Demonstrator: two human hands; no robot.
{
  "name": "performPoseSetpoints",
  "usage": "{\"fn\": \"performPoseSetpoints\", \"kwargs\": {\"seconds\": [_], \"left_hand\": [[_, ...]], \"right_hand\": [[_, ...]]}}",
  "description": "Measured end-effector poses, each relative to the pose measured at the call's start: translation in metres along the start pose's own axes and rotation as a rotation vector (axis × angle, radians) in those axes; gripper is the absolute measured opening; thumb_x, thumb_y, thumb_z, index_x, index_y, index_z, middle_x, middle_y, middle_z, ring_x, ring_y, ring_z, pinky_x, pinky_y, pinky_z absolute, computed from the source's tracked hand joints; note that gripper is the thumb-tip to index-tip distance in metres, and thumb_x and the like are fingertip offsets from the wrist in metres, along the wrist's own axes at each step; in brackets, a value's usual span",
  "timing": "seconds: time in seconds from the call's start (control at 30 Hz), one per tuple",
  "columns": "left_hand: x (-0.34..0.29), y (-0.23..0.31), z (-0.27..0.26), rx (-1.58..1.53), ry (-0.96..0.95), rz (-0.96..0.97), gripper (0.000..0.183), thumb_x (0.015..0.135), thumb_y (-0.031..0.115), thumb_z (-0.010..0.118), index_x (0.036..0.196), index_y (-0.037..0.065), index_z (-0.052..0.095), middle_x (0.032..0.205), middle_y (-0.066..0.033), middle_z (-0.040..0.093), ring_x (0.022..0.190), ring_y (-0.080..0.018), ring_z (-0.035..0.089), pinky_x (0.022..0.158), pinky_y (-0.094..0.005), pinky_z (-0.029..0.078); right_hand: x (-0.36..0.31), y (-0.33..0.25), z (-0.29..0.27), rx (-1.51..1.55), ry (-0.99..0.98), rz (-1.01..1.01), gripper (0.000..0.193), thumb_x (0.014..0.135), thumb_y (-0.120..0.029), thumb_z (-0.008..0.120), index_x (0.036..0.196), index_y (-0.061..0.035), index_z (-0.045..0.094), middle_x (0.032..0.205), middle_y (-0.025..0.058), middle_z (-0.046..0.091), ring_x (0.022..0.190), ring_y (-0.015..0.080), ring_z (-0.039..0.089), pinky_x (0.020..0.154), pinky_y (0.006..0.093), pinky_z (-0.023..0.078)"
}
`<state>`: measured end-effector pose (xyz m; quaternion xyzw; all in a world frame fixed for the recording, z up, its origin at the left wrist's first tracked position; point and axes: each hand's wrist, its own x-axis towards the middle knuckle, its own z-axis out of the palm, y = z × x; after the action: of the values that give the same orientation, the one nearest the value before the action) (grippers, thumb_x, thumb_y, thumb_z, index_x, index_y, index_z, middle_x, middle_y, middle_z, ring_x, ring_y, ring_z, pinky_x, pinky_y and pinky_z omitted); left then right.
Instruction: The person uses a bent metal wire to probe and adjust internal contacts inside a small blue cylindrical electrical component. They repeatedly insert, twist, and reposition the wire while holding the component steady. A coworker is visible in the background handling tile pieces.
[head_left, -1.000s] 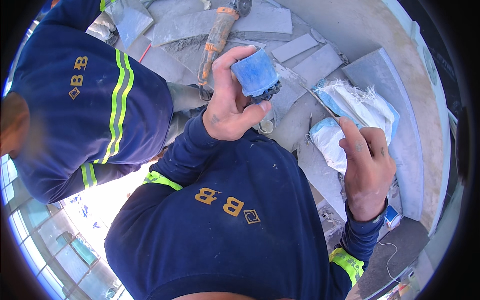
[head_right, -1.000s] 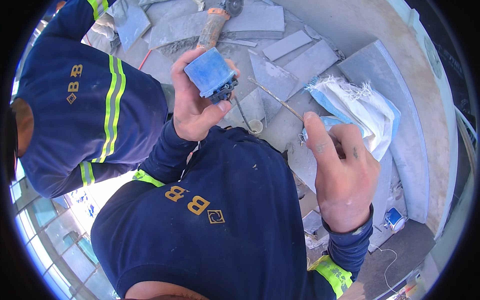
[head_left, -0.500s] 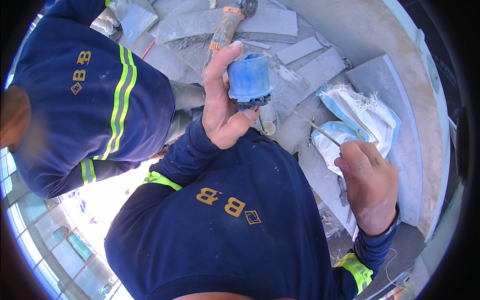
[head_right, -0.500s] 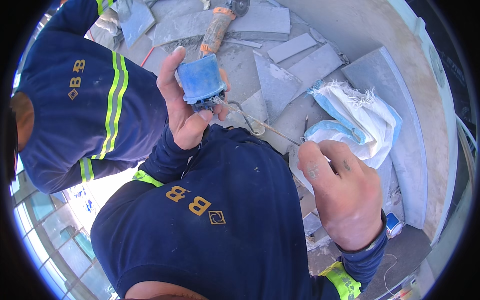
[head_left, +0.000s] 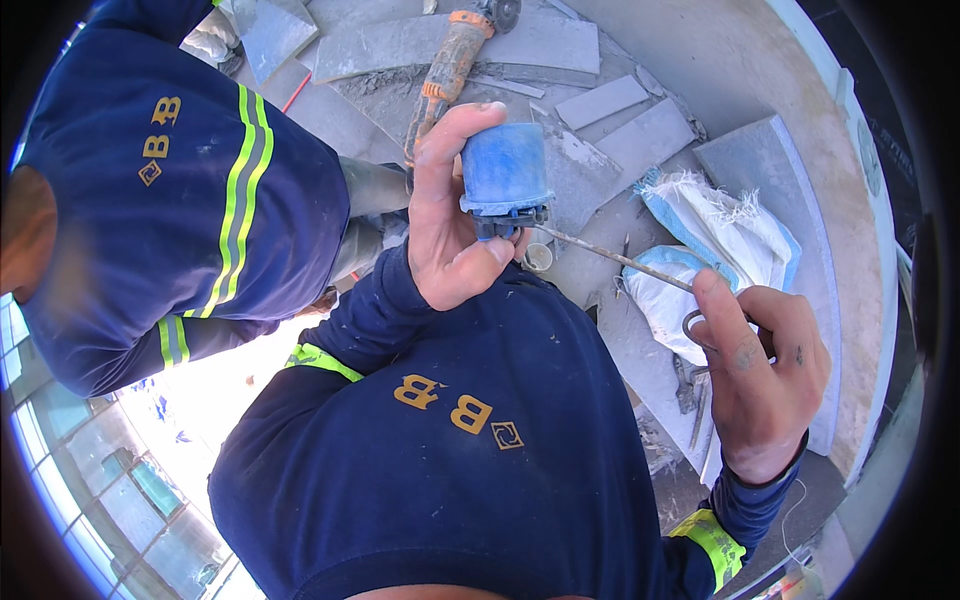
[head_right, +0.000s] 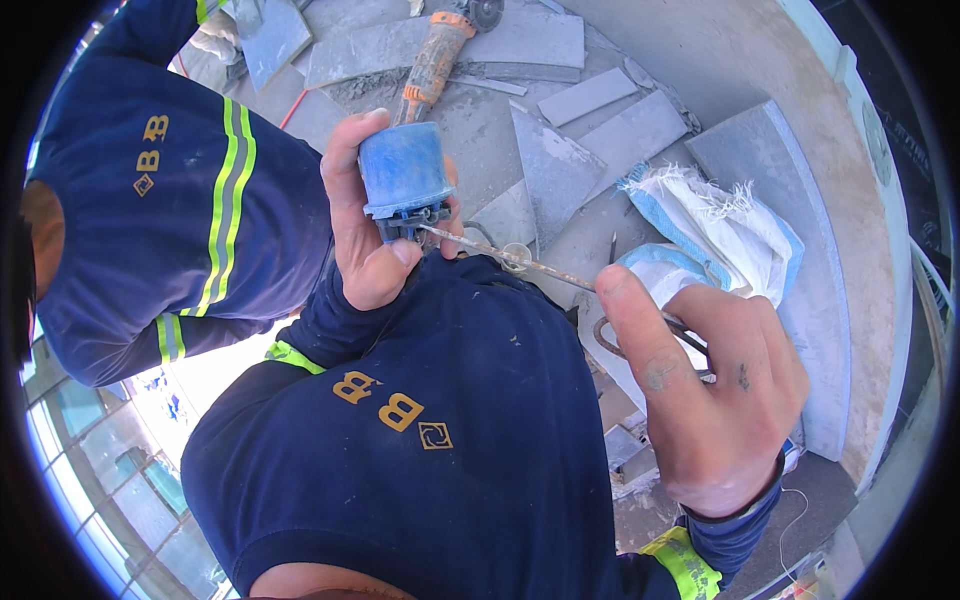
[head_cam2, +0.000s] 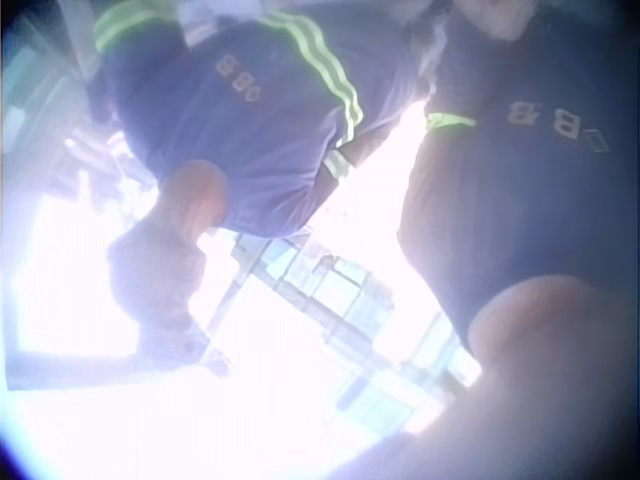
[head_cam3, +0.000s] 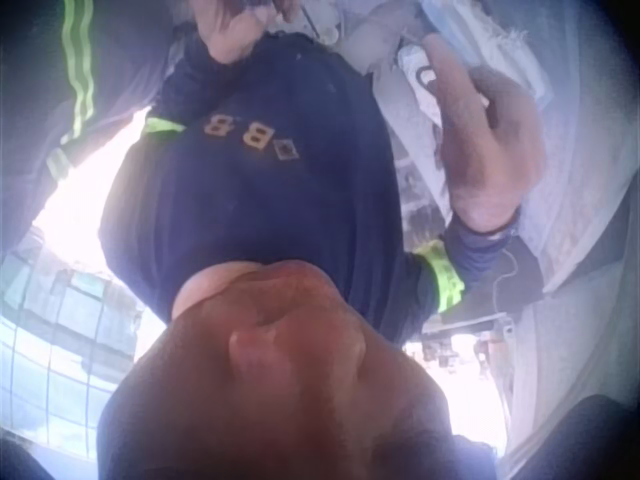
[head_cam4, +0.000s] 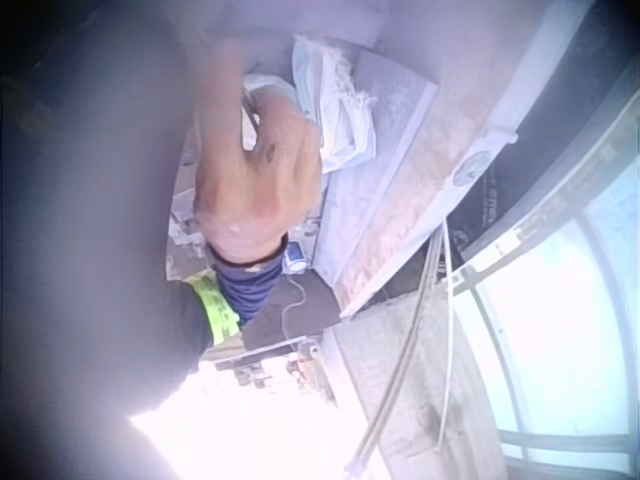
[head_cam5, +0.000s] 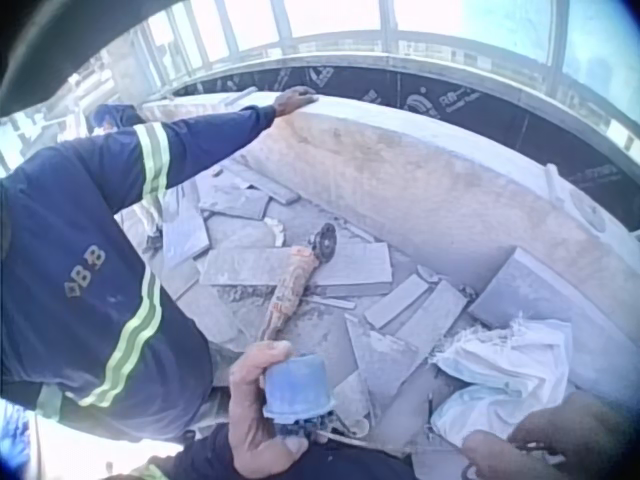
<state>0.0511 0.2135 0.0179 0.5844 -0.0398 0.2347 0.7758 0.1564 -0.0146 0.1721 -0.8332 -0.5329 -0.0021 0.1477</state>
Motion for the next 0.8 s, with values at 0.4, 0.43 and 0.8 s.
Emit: {"fn": "performPoseSetpoints", "kwargs": {"seconds": [0.4,0.43,0.8], "left_hand": [[-0.012,0.003,-0.008,-0.205,-0.055,-0.115,0.091,0.079,0.028,0.068,0.15,0.012,0.013,0.1,-0.0201,0.054,0.074,-0.0218,0.06,0.051,-0.0299,0.053],[-0.013,0.002,-0.009,-0.193,-0.068,-0.096,0.091,0.079,0.027,0.068,0.15,0.012,0.013,0.1,-0.0203,0.053,0.075,-0.0225,0.061,0.051,-0.03,0.053],[-0.018,-0.004,-0.017,-0.174,-0.063,0.024,0.089,0.076,0.016,0.064,0.15,0.014,0.015,0.104,-0.0217,0.053,0.084,-0.0252,0.062,0.058,-0.0338,0.059]], "right_hand": [[0.01,-0.002,0.006,-0.044,0.105,-0.065,0.042,0.062,-0.002,0.077,0.104,-0.0097,0.074,0.071,0.0042,0.058,0.061,0.0178,0.046,0.051,0.0307,0.035],[0.01,-0.001,0.007,-0.046,0.121,-0.074,0.043,0.061,-0.002,0.077,0.103,-0.0114,0.074,0.071,0.0032,0.058,0.06,0.0173,0.045,0.05,0.0309,0.034],[0.012,-0.004,0.006,-0.007,0.086,-0.067,0.039,0.062,-0.001,0.077,0.101,-0.0073,0.074,0.071,0.004,0.059,0.062,0.0177,0.046,0.052,0.0304,0.034]]}}
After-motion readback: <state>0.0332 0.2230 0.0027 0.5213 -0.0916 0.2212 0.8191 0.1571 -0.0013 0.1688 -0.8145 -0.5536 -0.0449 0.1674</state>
